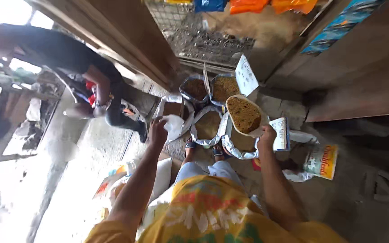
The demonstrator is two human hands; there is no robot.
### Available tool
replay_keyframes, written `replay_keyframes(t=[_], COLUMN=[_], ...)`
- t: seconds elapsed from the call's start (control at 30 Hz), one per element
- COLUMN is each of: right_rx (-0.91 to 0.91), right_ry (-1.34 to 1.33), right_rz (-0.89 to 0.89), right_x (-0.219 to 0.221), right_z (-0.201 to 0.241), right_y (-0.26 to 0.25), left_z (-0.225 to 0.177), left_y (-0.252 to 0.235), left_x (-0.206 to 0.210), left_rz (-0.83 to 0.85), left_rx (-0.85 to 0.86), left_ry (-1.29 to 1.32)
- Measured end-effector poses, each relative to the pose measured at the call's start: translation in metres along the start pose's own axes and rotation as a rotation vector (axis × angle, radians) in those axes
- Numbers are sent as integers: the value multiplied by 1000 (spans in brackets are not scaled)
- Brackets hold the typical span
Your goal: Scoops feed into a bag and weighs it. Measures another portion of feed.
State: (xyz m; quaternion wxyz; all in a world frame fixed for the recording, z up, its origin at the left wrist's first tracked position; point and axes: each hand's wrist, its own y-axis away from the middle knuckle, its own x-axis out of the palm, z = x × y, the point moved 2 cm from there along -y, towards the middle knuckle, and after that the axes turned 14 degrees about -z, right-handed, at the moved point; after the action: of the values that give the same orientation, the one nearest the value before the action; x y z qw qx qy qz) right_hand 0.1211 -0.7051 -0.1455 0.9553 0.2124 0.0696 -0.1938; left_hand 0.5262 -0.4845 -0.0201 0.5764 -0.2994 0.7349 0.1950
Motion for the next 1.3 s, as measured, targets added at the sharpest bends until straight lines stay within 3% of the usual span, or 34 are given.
replay_keyframes(t=[0.33, 0.53, 0.77, 0.83, 0.97, 1.03, 1.23, 1.3], right_rx=[-229, -376, -356, -348, -320, -321, -355, -355], right_ry=[196, 368, 456, 451, 342, 341, 429, 449], right_rz=[171, 277, 355, 382, 365, 352, 409, 477], right_x=[-11, 0, 7, 5, -4, -10, 8, 20], right_z=[85, 107, 111, 111, 102, 107, 128, 128], right_y=[89, 139, 161, 162, 160, 163, 186, 194], left_z=[-72, -119, -149, -145, -115, -109, -150, -164], left_y=[1, 19, 45, 45, 31, 24, 51, 73], left_x=[-3, -24, -36, -47, -61, -66, -56, -53], left_rz=[54, -167, 110, 80, -258, -300, 79, 114], left_rx=[211, 296, 731, 705, 509, 506, 770, 787], left_ry=[32, 282, -12, 62, 247, 261, 310, 367])
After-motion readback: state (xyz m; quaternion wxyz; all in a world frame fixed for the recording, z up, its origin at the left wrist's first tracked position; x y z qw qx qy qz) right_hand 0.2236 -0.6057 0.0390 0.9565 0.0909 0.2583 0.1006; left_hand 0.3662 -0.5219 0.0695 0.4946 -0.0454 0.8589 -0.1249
